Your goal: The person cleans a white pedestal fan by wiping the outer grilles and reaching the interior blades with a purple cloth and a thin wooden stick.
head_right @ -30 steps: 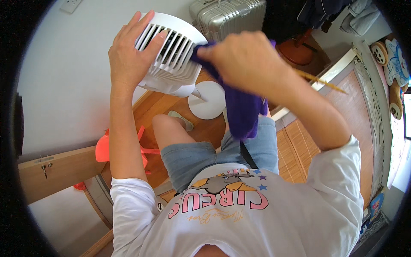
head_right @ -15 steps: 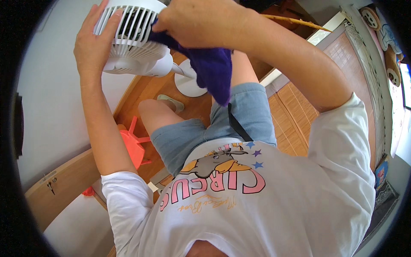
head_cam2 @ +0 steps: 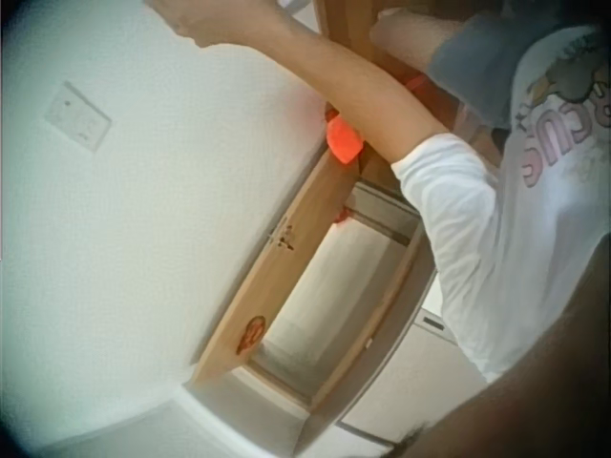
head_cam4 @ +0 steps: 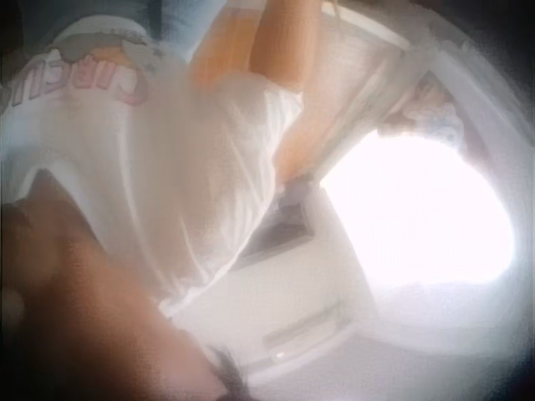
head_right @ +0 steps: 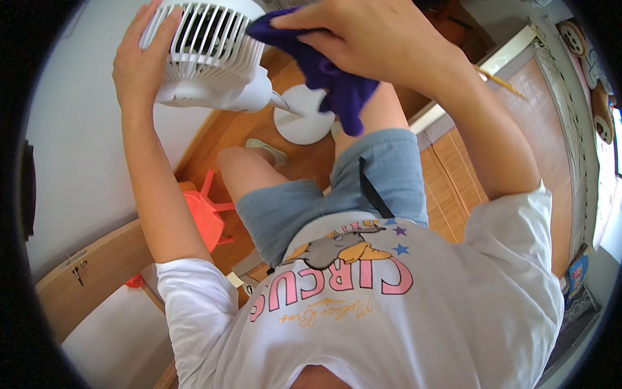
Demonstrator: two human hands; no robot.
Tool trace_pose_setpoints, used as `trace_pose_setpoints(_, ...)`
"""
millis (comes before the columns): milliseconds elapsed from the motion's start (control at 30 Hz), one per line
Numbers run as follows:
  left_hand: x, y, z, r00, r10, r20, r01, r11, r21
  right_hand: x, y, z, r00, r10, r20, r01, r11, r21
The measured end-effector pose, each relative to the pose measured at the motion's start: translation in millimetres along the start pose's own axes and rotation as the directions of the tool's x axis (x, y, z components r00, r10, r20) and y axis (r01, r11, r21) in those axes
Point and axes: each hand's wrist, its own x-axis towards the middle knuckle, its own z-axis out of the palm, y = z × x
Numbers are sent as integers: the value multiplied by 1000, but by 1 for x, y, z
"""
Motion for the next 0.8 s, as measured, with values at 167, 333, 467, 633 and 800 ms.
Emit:
trace_pose_setpoints(167, 7, -36, 0, 990, -134, 48, 137, 988, -77, -22, 12, 25, 983, 155, 101, -146, 985, -90)
trace_pose_setpoints(333, 10, -41, 1, 990, -131, 56, 136, 985, -106, -11, 9, 45, 982, 185, 48, -178, 977, -122)
trace_pose_setpoints(467, 8, -37, 2, 987, -144, 68, 151, 982, -110, 5, 9, 50, 980, 193, 44, -187, 975, -117)
trace_pose_setpoints(633, 7, -35, -1, 988, -141, 66, 147, 984, -102, 22, 3, 46, 969, 201, 142, -180, 972, -150)
trace_pose_setpoints(800, 7, -28, 3, 989, -139, 59, 144, 986, -86, 31, 7, 48, 984, 83, 158, -39, 964, -264)
